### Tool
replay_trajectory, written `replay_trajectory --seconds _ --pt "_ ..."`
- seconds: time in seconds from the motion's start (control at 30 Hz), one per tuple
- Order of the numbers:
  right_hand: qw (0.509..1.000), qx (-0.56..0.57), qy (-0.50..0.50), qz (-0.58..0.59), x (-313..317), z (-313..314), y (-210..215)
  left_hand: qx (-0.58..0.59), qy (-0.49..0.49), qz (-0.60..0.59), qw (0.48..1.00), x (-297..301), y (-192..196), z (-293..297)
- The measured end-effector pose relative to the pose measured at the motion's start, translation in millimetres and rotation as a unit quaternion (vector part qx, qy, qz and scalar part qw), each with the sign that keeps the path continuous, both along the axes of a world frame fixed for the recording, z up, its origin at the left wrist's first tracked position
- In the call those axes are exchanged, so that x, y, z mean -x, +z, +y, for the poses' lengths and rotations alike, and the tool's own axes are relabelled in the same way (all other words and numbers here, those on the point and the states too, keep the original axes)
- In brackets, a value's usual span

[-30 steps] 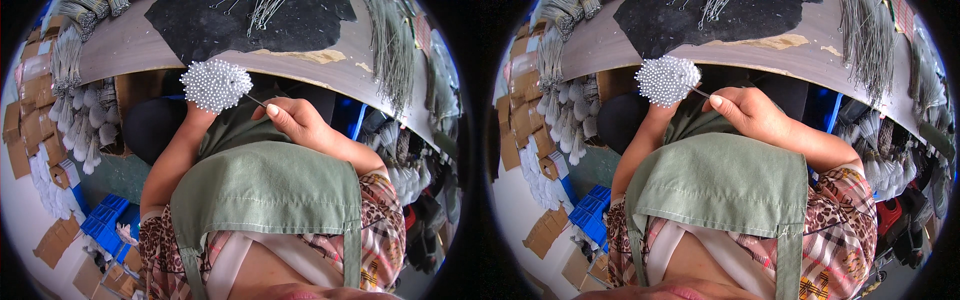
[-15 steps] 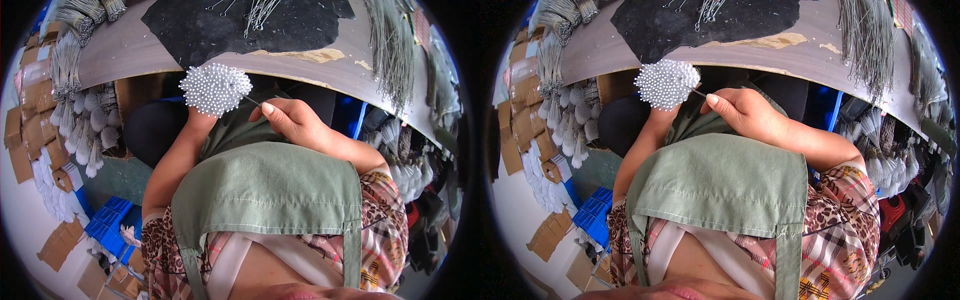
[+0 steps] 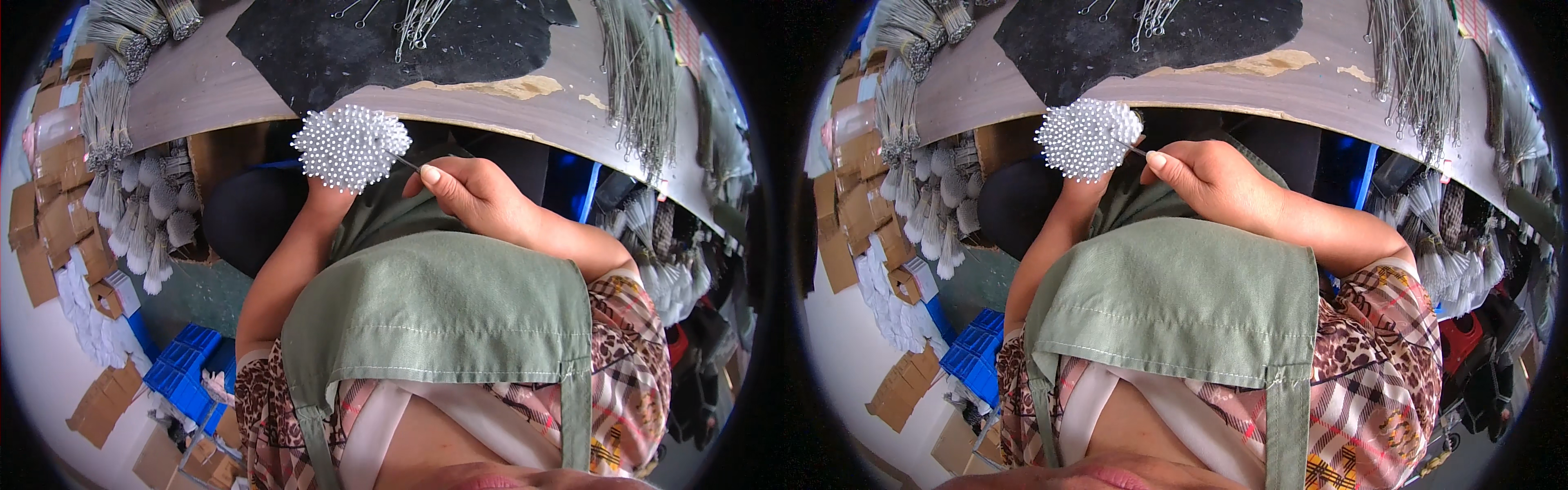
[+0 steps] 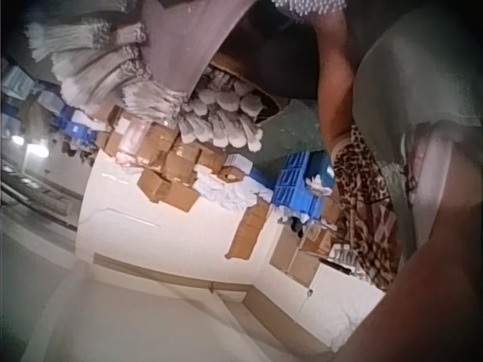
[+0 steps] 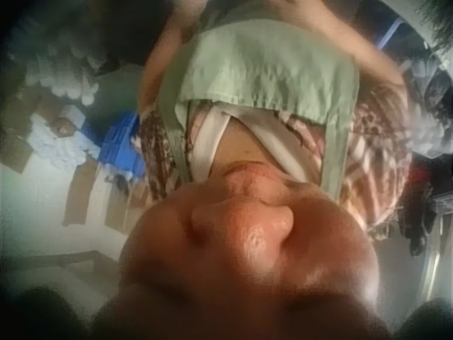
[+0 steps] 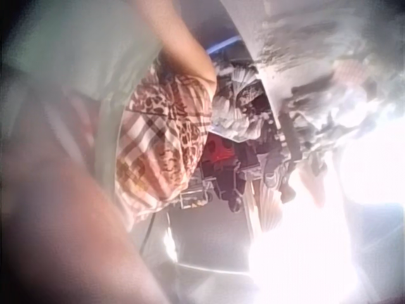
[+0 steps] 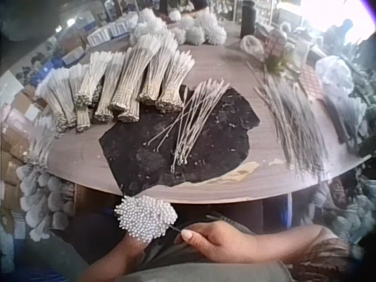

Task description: Bundling and trimming bundles of fiber stems or artificial flower components using hands and a handheld cutter.

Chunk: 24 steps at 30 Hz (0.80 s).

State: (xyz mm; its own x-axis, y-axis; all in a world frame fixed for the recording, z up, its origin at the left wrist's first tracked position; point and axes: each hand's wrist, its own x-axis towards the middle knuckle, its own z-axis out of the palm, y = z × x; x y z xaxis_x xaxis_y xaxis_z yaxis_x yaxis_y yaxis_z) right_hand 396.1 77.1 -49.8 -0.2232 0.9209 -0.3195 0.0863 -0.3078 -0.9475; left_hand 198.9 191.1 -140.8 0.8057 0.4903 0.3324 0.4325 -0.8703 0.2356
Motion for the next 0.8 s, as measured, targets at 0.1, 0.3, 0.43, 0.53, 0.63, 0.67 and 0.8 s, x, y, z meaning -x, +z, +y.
replay_trajectory --seconds 0.1,0.3,0.43,0.53,0.63,0.67,0.8 --pt "1.0 0.012 0.009 0.0 -1 0 3 -0.007 0.016 0.082 0.996 0 -1 1" --pt "1.0 -0.006 0.015 -0.005 -1 -4 -2 0.005 0.009 0.039 0.999 1 -4 -1" --pt "0.999 0.01 0.024 0.039 -7 -2 6 0.007 0.012 0.102 0.995 -3 -3 0" --pt "0.999 0.017 0.009 0.029 -9 -3 7 0.018 0.016 0.12 0.992 -4 1 1" --pt "0.999 0.027 -0.003 0.038 -10 -3 4 0.079 0.022 0.276 0.958 -24 37 3" --pt "0.998 0.033 -0.005 0.05 -9 -3 3 0.079 0.026 0.276 0.958 -21 34 2" --pt "0.998 0.028 -0.005 0.052 -10 -3 3 0.001 0.034 0.098 0.995 -12 9 1"
